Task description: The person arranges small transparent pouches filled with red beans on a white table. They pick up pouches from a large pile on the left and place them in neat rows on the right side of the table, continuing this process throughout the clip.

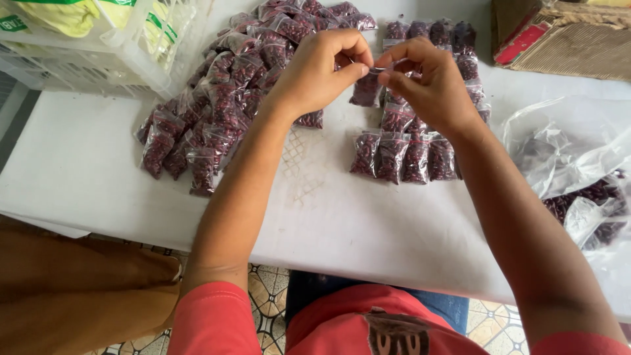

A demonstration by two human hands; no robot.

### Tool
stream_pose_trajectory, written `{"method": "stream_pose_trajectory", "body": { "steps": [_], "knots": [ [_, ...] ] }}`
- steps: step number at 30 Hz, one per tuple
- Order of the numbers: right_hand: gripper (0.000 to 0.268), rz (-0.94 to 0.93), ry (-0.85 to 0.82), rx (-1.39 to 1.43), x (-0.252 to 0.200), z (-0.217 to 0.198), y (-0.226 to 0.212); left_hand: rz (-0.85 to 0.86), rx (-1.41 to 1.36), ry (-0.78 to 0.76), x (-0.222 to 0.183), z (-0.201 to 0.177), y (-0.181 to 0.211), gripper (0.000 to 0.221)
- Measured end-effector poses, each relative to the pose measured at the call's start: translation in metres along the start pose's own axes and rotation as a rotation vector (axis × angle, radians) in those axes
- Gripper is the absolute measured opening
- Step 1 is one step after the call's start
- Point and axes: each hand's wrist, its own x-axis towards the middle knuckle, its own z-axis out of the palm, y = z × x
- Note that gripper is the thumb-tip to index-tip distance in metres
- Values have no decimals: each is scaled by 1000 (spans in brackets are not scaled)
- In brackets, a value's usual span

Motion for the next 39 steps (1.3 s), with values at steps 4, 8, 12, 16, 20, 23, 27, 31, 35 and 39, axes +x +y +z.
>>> {"method": "stream_pose_trajectory", "body": {
  "steps": [4, 8, 12, 16, 20, 23, 27, 31, 35, 39],
  "knots": [
    [8, 3, -17, 19, -3, -2, -2, 2, -28, 3, 1, 12, -1, 9],
    [7, 20, 22, -60, -7, -1, 1, -56, -63, 16, -4, 23, -6, 11],
    [8, 105, 50, -39, -9, 4, 13, -98, -74, 59, -9, 35, -18, 11],
    [10, 138, 64, -108, -5, 11, 21, -133, -110, 88, -13, 50, -46, 9],
    [11, 177, 52, -115, 6, 19, 45, -236, -167, 170, -16, 68, -75, 6],
    [12, 148, 51, -267, 13, 24, 67, -291, -127, 222, -17, 85, -98, 7],
    [9, 39, 21, -494, 23, 32, 101, -397, -95, 233, -20, 98, -115, 5],
    [7, 92, -21, -585, 25, 33, 106, -484, -72, 223, -21, 107, -124, 8],
    [12, 137, -52, -688, 23, 34, 110, -548, 4, 227, -23, 116, -130, 18],
    [36, 156, -93, -722, 22, 35, 97, -531, 117, 178, -22, 122, -135, 17]
  ]
}}
